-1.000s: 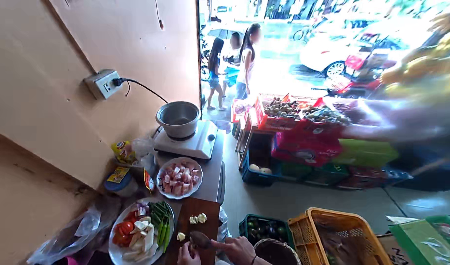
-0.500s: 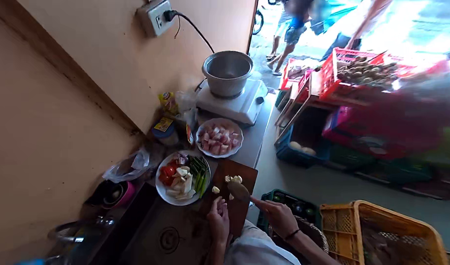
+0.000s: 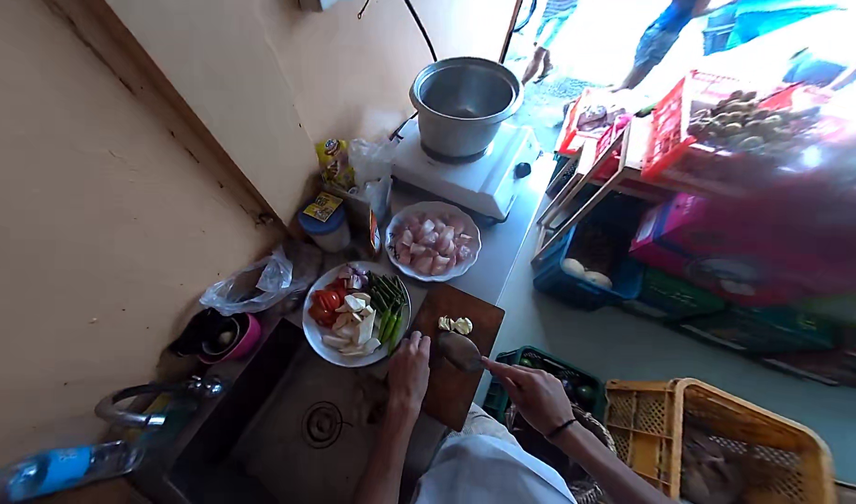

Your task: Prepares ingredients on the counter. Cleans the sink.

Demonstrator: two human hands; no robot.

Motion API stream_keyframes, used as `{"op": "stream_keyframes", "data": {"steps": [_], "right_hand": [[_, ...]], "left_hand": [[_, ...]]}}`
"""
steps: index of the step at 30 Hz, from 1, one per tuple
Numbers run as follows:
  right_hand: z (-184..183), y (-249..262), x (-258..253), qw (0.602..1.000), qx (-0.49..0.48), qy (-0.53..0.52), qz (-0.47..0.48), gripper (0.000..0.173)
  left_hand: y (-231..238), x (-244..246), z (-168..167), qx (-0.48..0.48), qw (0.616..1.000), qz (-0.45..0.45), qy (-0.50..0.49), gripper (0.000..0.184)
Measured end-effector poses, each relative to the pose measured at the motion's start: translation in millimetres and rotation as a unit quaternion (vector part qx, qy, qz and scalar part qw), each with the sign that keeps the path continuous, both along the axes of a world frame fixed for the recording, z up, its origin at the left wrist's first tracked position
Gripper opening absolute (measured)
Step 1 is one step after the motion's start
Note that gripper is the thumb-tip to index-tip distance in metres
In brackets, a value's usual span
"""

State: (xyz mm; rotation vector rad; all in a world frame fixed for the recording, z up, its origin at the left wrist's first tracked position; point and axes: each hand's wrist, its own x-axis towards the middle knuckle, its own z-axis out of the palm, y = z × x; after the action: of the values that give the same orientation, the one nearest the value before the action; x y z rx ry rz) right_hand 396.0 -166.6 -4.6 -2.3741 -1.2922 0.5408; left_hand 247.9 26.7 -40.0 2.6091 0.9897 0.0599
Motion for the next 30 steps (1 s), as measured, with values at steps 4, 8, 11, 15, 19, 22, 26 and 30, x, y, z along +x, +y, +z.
{"op": "stream_keyframes", "data": {"steps": [4, 8, 11, 15, 19, 22, 26, 30], "right_hand": [[6, -4, -3, 0.999, 0.002, 0.032, -0.020, 0.033], [13, -9, -10, 0.995, -0.016, 0.092, -0.039, 0.033], [11, -13, -12, 0.993, -0.025, 0.108, -0.028, 0.034], [5, -9, -6, 0.996, -0.017, 0.088, 0.007, 0.034], [9, 0, 7, 0.995, -0.033, 0.057, 0.070, 0.033], [15, 11, 20, 0.990, -0.063, 0.040, 0.122, 0.033], [31, 28, 31, 0.982, -0.098, 0.015, 0.163, 0.034], [53, 46, 41, 0.968, -0.136, -0.021, 0.210, 0.034]], "left_hand": [[-9, -1, 12, -0.108, 0.989, 0.100, 0.012, 0.033], [-30, -10, 9, -0.186, 0.963, 0.178, -0.083, 0.041], [-36, -13, -1, -0.161, 0.961, 0.183, -0.128, 0.031], [-32, -13, -7, -0.131, 0.968, 0.166, -0.135, 0.024], [-29, -15, -13, -0.097, 0.975, 0.118, -0.164, 0.024], [-26, -17, -17, -0.090, 0.975, 0.091, -0.183, 0.025], [-26, -20, -16, -0.116, 0.966, 0.132, -0.192, 0.023], [-29, -16, -13, -0.139, 0.957, 0.165, -0.196, 0.019]]}}
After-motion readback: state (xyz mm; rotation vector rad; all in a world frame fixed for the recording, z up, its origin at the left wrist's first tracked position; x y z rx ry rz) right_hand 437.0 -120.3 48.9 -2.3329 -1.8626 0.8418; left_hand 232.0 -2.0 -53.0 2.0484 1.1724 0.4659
